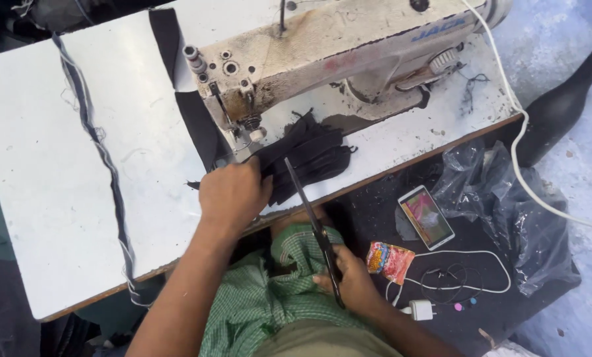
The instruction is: Cutting shoe upper components from a fabric strip using large industrial scissors.
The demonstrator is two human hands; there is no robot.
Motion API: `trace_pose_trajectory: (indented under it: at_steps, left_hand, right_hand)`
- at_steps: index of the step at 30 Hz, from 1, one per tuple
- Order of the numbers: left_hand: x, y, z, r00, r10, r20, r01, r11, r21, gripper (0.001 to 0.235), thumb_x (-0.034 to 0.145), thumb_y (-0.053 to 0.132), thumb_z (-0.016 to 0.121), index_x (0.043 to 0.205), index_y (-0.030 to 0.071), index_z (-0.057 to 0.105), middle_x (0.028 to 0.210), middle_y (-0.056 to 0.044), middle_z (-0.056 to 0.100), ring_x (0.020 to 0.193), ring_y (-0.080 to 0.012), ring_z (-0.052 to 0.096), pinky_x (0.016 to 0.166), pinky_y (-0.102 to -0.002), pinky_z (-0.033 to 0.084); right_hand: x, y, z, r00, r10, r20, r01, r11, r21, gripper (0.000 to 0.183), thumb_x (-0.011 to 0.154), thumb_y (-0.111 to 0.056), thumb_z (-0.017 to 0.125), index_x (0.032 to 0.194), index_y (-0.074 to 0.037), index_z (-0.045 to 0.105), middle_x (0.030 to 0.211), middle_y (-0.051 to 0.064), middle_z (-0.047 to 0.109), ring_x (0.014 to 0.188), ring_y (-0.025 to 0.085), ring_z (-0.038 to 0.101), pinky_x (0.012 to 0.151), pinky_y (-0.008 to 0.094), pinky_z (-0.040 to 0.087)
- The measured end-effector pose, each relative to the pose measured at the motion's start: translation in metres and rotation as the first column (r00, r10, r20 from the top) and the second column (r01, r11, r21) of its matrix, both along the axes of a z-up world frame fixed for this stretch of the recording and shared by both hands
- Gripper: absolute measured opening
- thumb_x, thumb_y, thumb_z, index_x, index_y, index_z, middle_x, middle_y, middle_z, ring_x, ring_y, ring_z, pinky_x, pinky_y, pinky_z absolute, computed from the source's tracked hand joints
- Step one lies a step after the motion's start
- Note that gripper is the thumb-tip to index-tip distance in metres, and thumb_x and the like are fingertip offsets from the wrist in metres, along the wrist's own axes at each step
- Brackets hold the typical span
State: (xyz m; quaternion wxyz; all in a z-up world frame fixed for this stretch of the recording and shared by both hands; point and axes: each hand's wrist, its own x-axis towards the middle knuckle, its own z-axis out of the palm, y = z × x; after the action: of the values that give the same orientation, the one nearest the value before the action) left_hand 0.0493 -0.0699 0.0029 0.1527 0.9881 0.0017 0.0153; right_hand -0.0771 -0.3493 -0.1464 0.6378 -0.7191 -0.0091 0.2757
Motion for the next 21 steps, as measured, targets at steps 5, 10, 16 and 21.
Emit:
trace_pose_trajectory:
  at_steps: [5,10,16,21]
  left_hand:
    - [0.009,0.002,-0.042,0.997,0.007,-0.074,0.004,0.988,0.155,0.019,0.091,0.028,0.065,0.084,0.013,0.075,0.074,-0.014,0.072,0.067,-0.0357,0.072,0.059,-0.048,0.057]
    - [-0.008,-0.004,-0.023,0.973,0.022,0.229,-0.042,0.996,0.083,0.021,0.093,0.026,0.064,0.101,0.011,0.078,0.065,-0.012,0.071,0.051,-0.0323,0.067,0.045,-0.045,0.052]
    - [-0.002,-0.017,-0.044,0.976,-0.096,0.196,0.063,0.984,0.166,0.03,0.094,0.021,0.062,0.119,0.014,0.077,0.069,-0.006,0.072,0.049,-0.0266,0.067,0.044,-0.041,0.052]
    - [-0.003,-0.008,-0.042,0.974,-0.188,0.129,0.165,0.971,0.173,0.035,0.094,0.026,0.061,0.127,0.02,0.073,0.07,-0.006,0.071,0.052,-0.0266,0.068,0.045,-0.041,0.052]
  right_hand:
    - [0.004,-0.002,-0.015,0.994,-0.047,0.096,0.068,0.972,-0.225,0.062,0.081,-0.01,0.086,0.131,-0.001,0.051,0.091,0.007,0.074,0.078,0.01,0.069,0.069,0.027,0.058]
    - [0.006,0.002,-0.016,0.972,-0.159,-0.173,0.172,0.983,0.066,0.055,0.086,-0.014,0.079,0.131,0.0,0.05,0.081,0.002,0.062,0.063,0.009,0.058,0.053,0.026,0.048]
    - [0.002,-0.002,-0.025,0.984,-0.167,-0.07,0.169,0.985,0.029,0.058,0.087,-0.017,0.08,0.133,0.001,0.048,0.077,0.005,0.061,0.062,0.009,0.059,0.054,0.026,0.05]
    - [0.003,-0.003,-0.024,0.989,-0.132,0.066,0.124,0.986,0.108,0.058,0.091,-0.013,0.079,0.136,0.002,0.046,0.101,0.008,0.067,0.084,0.01,0.065,0.069,0.026,0.054]
